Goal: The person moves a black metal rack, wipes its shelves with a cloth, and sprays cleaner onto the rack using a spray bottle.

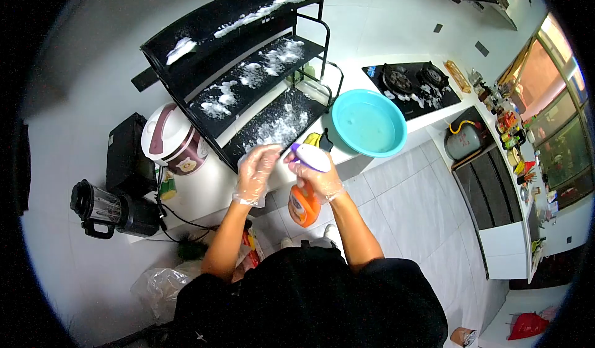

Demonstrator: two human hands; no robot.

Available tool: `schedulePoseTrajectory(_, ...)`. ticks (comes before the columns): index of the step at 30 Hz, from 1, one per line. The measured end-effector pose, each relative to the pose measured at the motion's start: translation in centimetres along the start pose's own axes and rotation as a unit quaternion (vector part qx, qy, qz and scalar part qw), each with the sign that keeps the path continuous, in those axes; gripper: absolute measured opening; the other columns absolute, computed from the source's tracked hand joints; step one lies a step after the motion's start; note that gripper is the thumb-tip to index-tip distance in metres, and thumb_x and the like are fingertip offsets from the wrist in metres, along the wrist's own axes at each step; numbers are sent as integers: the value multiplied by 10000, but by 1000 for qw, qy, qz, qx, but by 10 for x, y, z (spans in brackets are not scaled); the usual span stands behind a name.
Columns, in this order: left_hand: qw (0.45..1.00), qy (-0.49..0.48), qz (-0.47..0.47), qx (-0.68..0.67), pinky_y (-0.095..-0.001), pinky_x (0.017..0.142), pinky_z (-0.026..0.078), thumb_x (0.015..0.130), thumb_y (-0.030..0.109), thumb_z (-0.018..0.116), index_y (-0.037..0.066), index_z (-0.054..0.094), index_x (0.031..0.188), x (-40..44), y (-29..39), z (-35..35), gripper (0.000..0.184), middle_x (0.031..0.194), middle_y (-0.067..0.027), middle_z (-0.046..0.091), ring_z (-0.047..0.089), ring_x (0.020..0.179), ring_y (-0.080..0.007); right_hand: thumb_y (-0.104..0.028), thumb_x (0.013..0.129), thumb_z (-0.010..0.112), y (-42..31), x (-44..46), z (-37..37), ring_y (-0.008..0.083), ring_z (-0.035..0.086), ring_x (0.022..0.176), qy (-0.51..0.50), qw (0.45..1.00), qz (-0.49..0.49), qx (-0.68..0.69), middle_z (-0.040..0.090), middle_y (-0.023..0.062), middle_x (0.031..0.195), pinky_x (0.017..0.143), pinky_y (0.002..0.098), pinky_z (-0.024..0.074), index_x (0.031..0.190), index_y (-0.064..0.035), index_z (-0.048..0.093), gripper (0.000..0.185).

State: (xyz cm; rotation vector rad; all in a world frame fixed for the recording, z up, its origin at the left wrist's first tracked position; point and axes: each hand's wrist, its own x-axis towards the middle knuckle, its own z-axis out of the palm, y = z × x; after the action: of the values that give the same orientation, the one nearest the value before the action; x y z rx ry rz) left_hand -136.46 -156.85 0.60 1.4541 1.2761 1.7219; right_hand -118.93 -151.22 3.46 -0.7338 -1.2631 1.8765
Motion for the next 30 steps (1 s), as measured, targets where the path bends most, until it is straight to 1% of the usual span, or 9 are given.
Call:
schedulePoseTrajectory(1,996,33,-53,-56,-283,873,477,1005,210,565,-15,661,1124,-7,-14,-5,272,1057,-90,680,608,962,-133,-50,826,716,-2,5,2,92,555,546,42,998,-44,-34,685,55,856,483,241,446,1004,4,634,204)
schedulePoseTrajectory(2,984,87,-120,-100,-276,851,482,1001,198,574,-23,671,1088,-17,-25,-9,257,1026,-86,691,622,905,-135,-53,821,719,-9,9,6,95,544,514,78,993,-74,-57,669,42,806,466,243,437,955,-2,636,166)
schedulePoseTrajectory(4,983,124,-124,-61,-238,781,466,992,195,595,-9,689,1053,-35,-56,-22,233,928,-48,689,604,827,-102,-43,818,707,-10,21,6,98,548,511,113,986,-104,-60,645,37,749,453,247,427,927,-7,633,137)
schedulePoseTrajectory(5,975,144,-153,-73,-219,737,443,986,194,607,-4,696,1040,-43,-57,-23,223,887,-27,677,574,783,-76,-39,815,701,-9,29,5,101,540,494,127,973,-161,-104,616,31,686,438,253,410,886,-3,641,100)
schedulePoseTrajectory(8,965,167,-183,-88,-181,637,371,979,190,614,8,704,1020,-64,-63,-25,208,828,13,646,475,694,-23,-38,812,698,-19,36,14,101,528,480,166,968,-156,-110,601,24,649,430,259,398,843,-1,644,72)
schedulePoseTrajectory(16,961,137,-227,-74,-207,630,399,989,222,584,23,699,1033,-84,-62,-27,234,817,1,652,495,686,-48,-71,821,722,-3,49,22,91,529,489,143,970,-174,-95,604,10,645,456,253,419,844,-7,655,95)
schedulePoseTrajectory(21,958,138,-240,-68,-208,636,407,987,224,586,32,694,1041,-90,-66,-30,227,834,-3,657,529,715,-55,-82,841,701,-3,43,18,88,534,485,119,975,-132,-135,598,4,631,457,253,421,832,-23,651,78)
schedulePoseTrajectory(27,954,152,-243,-88,-182,582,358,957,183,610,75,706,1017,-89,-70,-27,155,815,23,630,465,651,-34,-87,835,719,5,37,19,94,519,464,118,978,-109,-129,597,9,621,444,258,415,814,-22,646,100)
schedulePoseTrajectory(30,951,139,-260,-95,-208,644,414,987,206,591,25,683,1044,-90,-72,-28,211,856,-7,653,548,750,-56,-75,830,723,9,36,19,92,525,478,116,981,-96,-122,607,21,641,457,256,430,832,-10,651,97)
